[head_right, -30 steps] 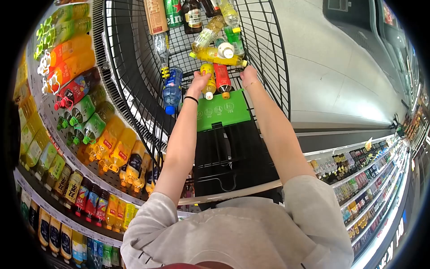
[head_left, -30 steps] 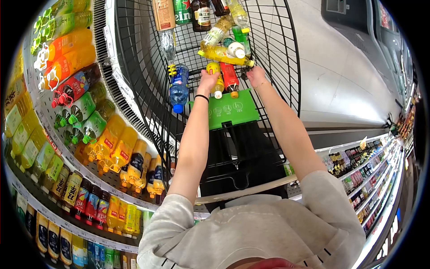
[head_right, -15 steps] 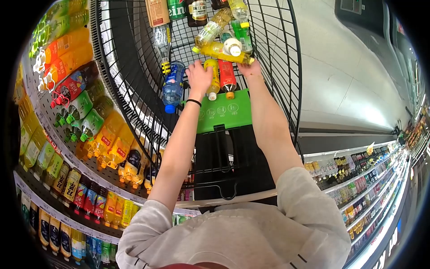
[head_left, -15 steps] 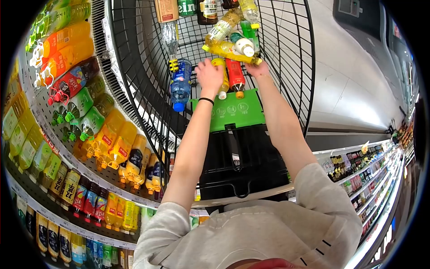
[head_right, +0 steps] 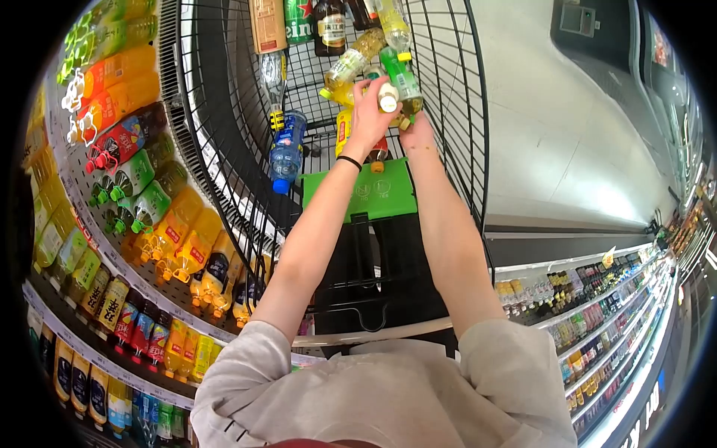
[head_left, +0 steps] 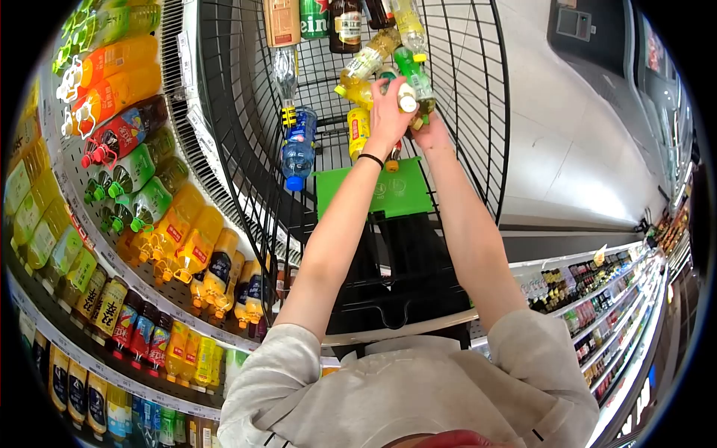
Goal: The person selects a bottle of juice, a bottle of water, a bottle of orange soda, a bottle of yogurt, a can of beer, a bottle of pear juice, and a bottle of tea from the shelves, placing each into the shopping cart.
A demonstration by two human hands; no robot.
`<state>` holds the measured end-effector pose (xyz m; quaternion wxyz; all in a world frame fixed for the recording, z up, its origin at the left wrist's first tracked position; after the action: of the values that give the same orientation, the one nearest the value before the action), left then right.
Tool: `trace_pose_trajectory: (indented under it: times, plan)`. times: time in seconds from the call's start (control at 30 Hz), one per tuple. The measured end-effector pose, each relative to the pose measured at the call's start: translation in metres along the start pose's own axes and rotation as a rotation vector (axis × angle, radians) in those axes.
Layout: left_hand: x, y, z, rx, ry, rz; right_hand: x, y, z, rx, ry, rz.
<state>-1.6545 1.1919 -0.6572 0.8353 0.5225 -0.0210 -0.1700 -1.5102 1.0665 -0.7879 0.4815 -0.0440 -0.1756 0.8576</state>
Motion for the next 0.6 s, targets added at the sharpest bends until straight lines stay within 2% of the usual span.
trace_pose_trajectory:
  times: [0.03, 0.1, 0.17, 0.23, 0.27, 0.3, 0.4, 0.47, 0.5, 0.57, 0.6]
  plan:
    - [0.000, 0.000, -0.001, 0.009, 0.007, 0.006, 0.001, -0.003, 0.001, -0.008, -0.008, 0.007]
    - [0.000, 0.001, -0.001, 0.021, 0.009, -0.033, -0.015, -0.005, 0.014, -0.014, 0.201, 0.206]
    - [-0.001, 0.001, 0.003, 0.003, -0.014, -0.043, -0.013, -0.009, 0.028, -0.018, 0.190, 0.227]
    - [-0.006, 0.008, 0.005, 0.020, 0.010, 0.026, -0.009, -0.011, 0.048, 0.030, 0.268, 0.321]
    - [-0.007, 0.009, 0.008, 0.010, 0.002, -0.010, -0.001, -0.014, 0.057, -0.005, 0.233, 0.311]
    - [-0.009, 0.014, 0.010, 0.022, 0.009, -0.011, 0.010, -0.017, 0.074, 0.034, 0.284, 0.206]
    - [-0.014, 0.014, 0.022, -0.014, 0.015, 0.056, 0.028, -0.028, 0.103, -0.027, 0.290, 0.218]
    - [-0.015, 0.009, 0.031, 0.042, 0.026, 0.057, 0.041, -0.051, 0.125, -0.243, 0.394, 0.461]
    - [-0.017, 0.013, 0.036, 0.086, 0.031, 0.062, 0.050, -0.053, 0.138, -0.250, 0.385, 0.460]
    - [-0.027, 0.030, 0.051, 0.071, 0.013, 0.054, 0.065, -0.078, 0.184, -0.551, 0.494, 0.601]
    - [-0.028, 0.026, 0.059, 0.044, 0.005, 0.034, 0.075, -0.088, 0.207, -0.619, 0.486, 0.676]
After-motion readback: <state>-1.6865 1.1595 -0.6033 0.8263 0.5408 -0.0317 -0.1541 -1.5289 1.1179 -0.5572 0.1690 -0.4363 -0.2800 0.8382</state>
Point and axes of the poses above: each hand's wrist, its own z-axis away from the middle knuckle, its own x-axis out of the palm, y = z × x, the point moved 7 cm from there along -z, towards the middle knuckle, and after that the axes turned 11 degrees about z, right-handed, at the moved point
